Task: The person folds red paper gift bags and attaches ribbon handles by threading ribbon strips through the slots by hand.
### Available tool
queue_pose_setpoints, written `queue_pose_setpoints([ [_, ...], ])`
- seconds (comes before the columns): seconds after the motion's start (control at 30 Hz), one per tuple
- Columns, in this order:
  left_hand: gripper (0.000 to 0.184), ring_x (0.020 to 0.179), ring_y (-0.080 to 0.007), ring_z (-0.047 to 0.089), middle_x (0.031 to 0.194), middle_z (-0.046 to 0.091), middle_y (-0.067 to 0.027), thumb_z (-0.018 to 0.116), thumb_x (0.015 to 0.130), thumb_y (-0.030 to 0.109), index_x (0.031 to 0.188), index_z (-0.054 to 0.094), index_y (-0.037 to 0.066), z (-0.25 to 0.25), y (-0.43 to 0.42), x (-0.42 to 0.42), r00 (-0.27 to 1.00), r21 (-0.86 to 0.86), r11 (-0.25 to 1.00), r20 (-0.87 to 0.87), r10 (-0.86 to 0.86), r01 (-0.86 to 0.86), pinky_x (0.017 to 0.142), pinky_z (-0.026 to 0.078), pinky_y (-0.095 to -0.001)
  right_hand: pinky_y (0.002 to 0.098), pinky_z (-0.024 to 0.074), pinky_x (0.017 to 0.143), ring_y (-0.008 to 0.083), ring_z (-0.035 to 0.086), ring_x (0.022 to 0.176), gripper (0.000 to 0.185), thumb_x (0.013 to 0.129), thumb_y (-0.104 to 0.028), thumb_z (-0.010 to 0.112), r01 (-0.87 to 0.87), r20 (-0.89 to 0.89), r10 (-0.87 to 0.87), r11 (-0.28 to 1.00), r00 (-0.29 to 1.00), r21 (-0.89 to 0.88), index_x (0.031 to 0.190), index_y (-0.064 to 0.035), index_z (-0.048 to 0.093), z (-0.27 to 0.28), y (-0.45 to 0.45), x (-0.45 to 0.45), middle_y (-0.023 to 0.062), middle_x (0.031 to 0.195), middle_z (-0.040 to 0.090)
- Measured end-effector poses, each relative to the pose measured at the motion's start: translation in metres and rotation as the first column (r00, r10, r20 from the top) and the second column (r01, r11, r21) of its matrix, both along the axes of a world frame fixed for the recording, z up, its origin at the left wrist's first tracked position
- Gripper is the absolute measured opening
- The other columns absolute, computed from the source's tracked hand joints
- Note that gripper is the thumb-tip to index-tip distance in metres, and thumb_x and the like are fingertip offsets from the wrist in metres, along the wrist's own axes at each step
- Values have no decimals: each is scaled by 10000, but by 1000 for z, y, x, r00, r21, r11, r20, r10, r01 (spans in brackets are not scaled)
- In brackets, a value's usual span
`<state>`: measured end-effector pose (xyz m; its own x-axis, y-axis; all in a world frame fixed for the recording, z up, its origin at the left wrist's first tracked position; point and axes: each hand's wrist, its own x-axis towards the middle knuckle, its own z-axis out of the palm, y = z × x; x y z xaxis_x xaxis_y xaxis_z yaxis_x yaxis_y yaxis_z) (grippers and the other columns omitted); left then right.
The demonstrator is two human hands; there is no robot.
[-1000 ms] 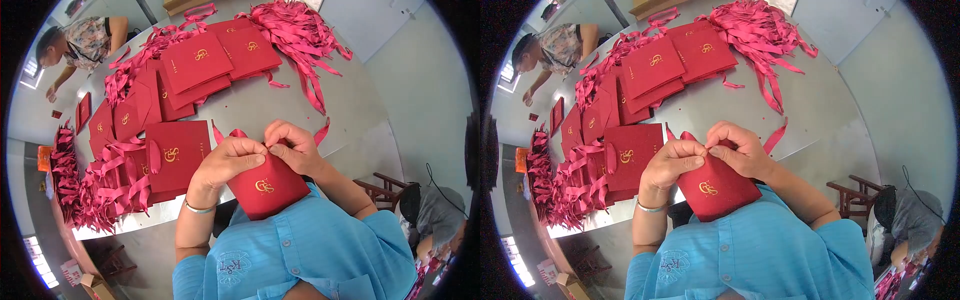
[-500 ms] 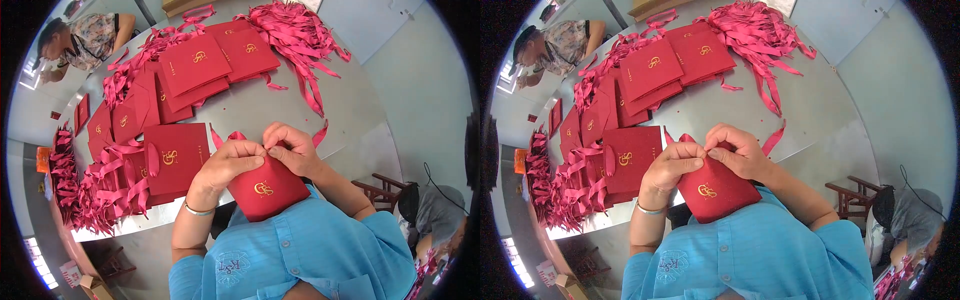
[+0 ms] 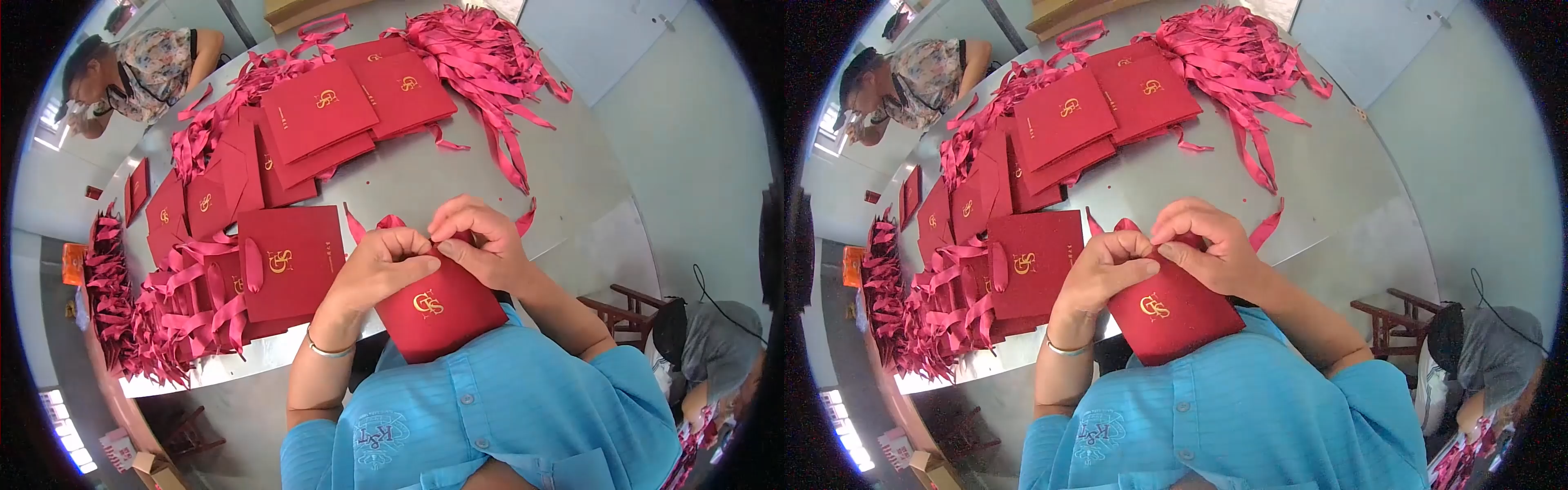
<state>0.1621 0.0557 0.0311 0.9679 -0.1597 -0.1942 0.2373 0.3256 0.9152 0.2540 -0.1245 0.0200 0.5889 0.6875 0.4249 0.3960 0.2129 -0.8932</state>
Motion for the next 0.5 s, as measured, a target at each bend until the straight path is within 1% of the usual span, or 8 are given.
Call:
queue_pose_setpoints([
  [0.07, 50, 657, -11, 496, 756, 578, 57, 672, 844, 28, 860, 626, 16, -3, -4, 1, 999, 209, 977, 22, 39, -43, 574, 383, -171, 269, 460, 712, 150, 570, 807, 124, 818, 48, 642, 81, 163, -81, 997, 983, 5, 923, -18, 648, 10, -2, 0, 84, 931, 596],
  [0.1, 50, 657, -11, 496, 756, 578, 57, 672, 844, 28, 860, 626, 16, -3, -6, 1, 999, 204, 978, 23, 43, -47, 574, 383, -171, 269, 460, 712, 150, 570, 807, 124, 818, 48, 642, 77, 165, -76, 997, 983, -1, 923, -18, 648, 15, -5, 0, 84, 931, 596],
  [0.17, 93, 610, -12, 437, 666, 521, 66, 678, 850, 62, 799, 622, 7, -2, -8, 2, 993, 299, 948, 65, 97, -112, 514, 342, -205, 261, 459, 647, 151, 580, 767, 142, 801, 55, 654, 171, 337, -125, 979, 933, -108, 921, -20, 671, 22, -11, -1, 84, 921, 605],
  [0.2, 93, 610, -12, 437, 666, 521, 66, 678, 850, 62, 799, 622, 7, 0, -6, 2, 993, 294, 949, 67, 99, -114, 514, 342, -205, 261, 459, 647, 151, 580, 767, 142, 801, 55, 654, 169, 340, -122, 979, 933, -114, 921, -20, 671, 24, -12, -1, 84, 921, 605],
  [0.27, 22, 677, -11, 511, 766, 587, 54, 647, 860, 22, 863, 626, 17, 2, 1, 1, 1000, 275, 961, 16, 20, -24, 588, 397, -171, 257, 445, 580, 152, 581, 720, 157, 795, 59, 658, 195, 439, -126, 974, 890, -116, 927, -24, 678, 27, -12, -1, 84, 901, 614],
  [0.4, 6, 707, -15, 525, 792, 598, 46, 622, 866, 8, 869, 626, 7, -3, 6, 1, 1000, 218, 976, 13, 10, -13, 611, 412, -173, 258, 438, 561, 149, 576, 690, 152, 773, 60, 676, 211, 431, -136, 969, 892, -130, 899, -23, 672, 30, -10, -3, 79, 859, 624],
  [0.47, 40, 726, -19, 532, 813, 605, 39, 599, 871, -5, 891, 633, -8, -1, 6, 0, 1000, 210, 978, 15, -8, 4, 623, 422, -180, 268, 435, 538, 151, 567, 650, 152, 743, 60, 693, 157, 363, -113, 983, 925, -94, 866, -24, 663, 31, -8, -4, 68, 786, 622],
  [0.5, 40, 726, -19, 532, 813, 605, 39, 599, 871, -5, 891, 633, -8, -2, 6, 0, 1000, 209, 978, 15, -7, 3, 623, 422, -180, 268, 435, 538, 151, 567, 650, 152, 743, 60, 693, 156, 362, -112, 983, 925, -96, 866, -24, 663, 33, -7, -6, 68, 786, 622],
])
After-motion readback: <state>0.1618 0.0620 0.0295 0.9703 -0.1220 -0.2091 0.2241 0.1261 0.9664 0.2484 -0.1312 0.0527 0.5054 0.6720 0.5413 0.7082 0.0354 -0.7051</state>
